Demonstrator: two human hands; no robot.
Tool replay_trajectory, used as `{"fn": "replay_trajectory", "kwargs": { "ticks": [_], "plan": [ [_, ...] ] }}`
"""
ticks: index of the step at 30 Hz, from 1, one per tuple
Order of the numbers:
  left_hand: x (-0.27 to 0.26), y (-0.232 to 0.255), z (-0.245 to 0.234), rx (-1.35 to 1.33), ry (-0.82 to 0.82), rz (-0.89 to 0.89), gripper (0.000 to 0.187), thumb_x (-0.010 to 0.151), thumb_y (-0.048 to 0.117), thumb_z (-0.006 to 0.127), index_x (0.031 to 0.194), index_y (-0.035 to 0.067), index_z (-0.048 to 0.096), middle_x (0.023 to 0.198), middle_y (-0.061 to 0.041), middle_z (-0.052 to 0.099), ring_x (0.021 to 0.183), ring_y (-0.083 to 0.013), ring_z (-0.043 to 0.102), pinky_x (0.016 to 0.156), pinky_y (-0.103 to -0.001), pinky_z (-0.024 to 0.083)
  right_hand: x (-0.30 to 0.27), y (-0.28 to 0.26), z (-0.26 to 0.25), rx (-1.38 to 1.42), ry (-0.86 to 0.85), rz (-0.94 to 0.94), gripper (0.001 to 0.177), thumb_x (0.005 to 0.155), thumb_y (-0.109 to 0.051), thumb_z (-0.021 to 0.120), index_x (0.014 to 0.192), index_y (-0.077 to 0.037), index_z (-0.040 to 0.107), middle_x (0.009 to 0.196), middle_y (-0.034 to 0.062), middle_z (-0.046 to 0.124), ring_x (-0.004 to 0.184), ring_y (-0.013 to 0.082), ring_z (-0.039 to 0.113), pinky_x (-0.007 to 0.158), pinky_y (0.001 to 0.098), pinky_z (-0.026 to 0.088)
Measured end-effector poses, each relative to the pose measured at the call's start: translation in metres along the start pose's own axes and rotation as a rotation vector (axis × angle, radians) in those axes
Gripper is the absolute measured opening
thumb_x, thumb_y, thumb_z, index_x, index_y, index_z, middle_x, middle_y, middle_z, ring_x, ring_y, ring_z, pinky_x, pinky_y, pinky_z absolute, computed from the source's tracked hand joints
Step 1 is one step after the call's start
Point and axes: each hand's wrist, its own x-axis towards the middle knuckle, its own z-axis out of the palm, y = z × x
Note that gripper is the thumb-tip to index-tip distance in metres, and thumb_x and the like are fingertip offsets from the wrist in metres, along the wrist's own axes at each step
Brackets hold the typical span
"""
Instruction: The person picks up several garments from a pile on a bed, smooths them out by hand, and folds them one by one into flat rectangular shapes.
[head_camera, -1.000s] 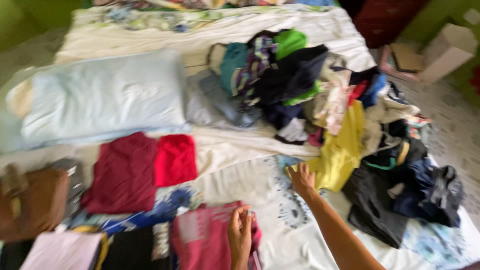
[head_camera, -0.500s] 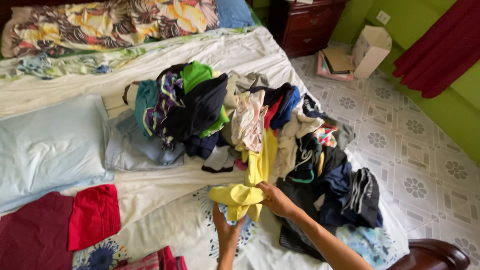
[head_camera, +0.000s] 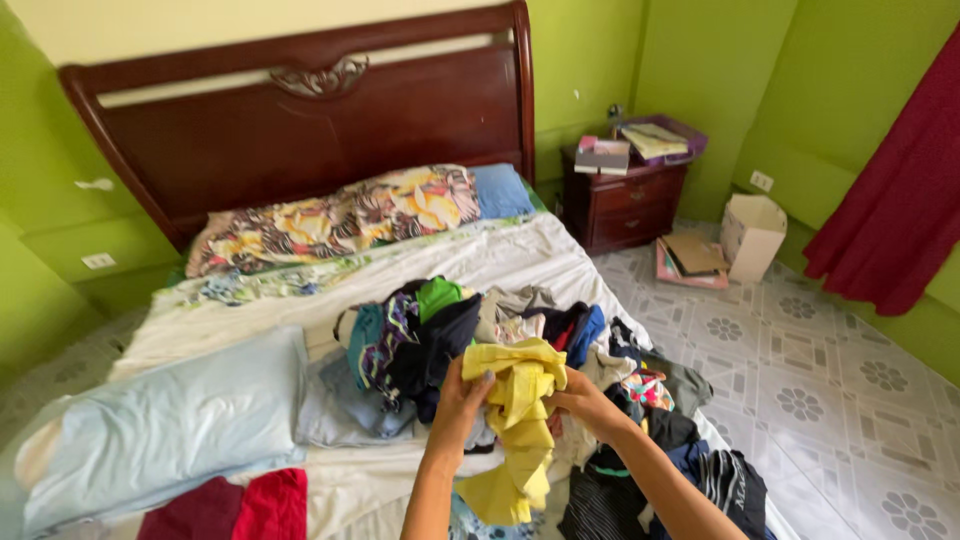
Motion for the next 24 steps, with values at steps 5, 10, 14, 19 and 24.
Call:
{"fn": "replay_trajectory", "kwargs": {
  "ticks": [5, 10, 14, 19, 24],
  "plan": [
    [0.0, 0.063, 0.003, 0.411, 0.025, 0.082, 0.03, 0.099, 0.023, 0.066, 0.118, 0.001, 0.073, 0.107, -0.006, 0.078, 0.095, -0.0112, 0.068, 0.082, -0.029, 0.055, -0.005, -0.056, 0.039, 0.123, 0.045, 0.027, 0.042, 0.093, -0.005, 0.064, 0.135, -0.005, 0.06, 0.106, 0.0113, 0.069, 0.083, 0.022, 0.064, 0.066, 0.0377, 0.052],
    [0.01, 0.106, -0.003, 0.239, 0.09, -0.014, 0.03, 0.099, 0.024, 0.058, 0.103, -0.002, 0.071, 0.089, -0.008, 0.078, 0.074, -0.0173, 0.073, 0.065, -0.031, 0.058, 0.003, -0.09, 0.081, -0.25, 0.375, -0.373, 0.042, 0.101, -0.017, 0.059, 0.141, -0.004, 0.053, 0.13, 0.0055, 0.066, 0.118, 0.0156, 0.061, 0.1, 0.0324, 0.049],
    [0.006, 0.101, 0.009, 0.253, 0.117, -0.079, 0.03, 0.099, 0.025, 0.053, 0.104, 0.001, 0.069, 0.089, -0.007, 0.076, 0.074, -0.0157, 0.075, 0.057, -0.028, 0.05, -0.021, -0.112, 0.138, -0.269, 0.26, -0.453, 0.053, 0.097, -0.022, 0.065, 0.145, -0.004, 0.05, 0.131, 0.0086, 0.063, 0.126, 0.018, 0.058, 0.106, 0.0321, 0.046],
    [0.015, 0.116, -0.013, 0.376, 0.205, 0.048, 0.033, 0.101, 0.029, 0.056, 0.103, -0.001, 0.07, 0.087, -0.007, 0.071, 0.069, -0.0153, 0.062, 0.061, -0.029, 0.049, -0.022, -0.081, 0.142, -0.746, 0.429, 0.134, 0.073, 0.084, -0.028, 0.074, 0.151, -0.021, 0.046, 0.104, 0.0156, 0.073, 0.1, 0.0258, 0.073, 0.09, 0.0358, 0.055],
    [0.026, 0.137, -0.06, 0.188, 0.333, 0.169, 0.035, 0.099, 0.033, 0.056, 0.1, 0.0, 0.067, 0.095, -0.008, 0.072, 0.078, -0.0156, 0.067, 0.066, -0.033, 0.049, -0.029, -0.026, 0.105, -1.212, 0.558, 0.056, 0.036, 0.091, -0.031, 0.075, 0.124, -0.018, 0.069, 0.111, 0.011, 0.074, 0.113, 0.024, 0.066, 0.095, 0.0357, 0.053]
  ]
}}
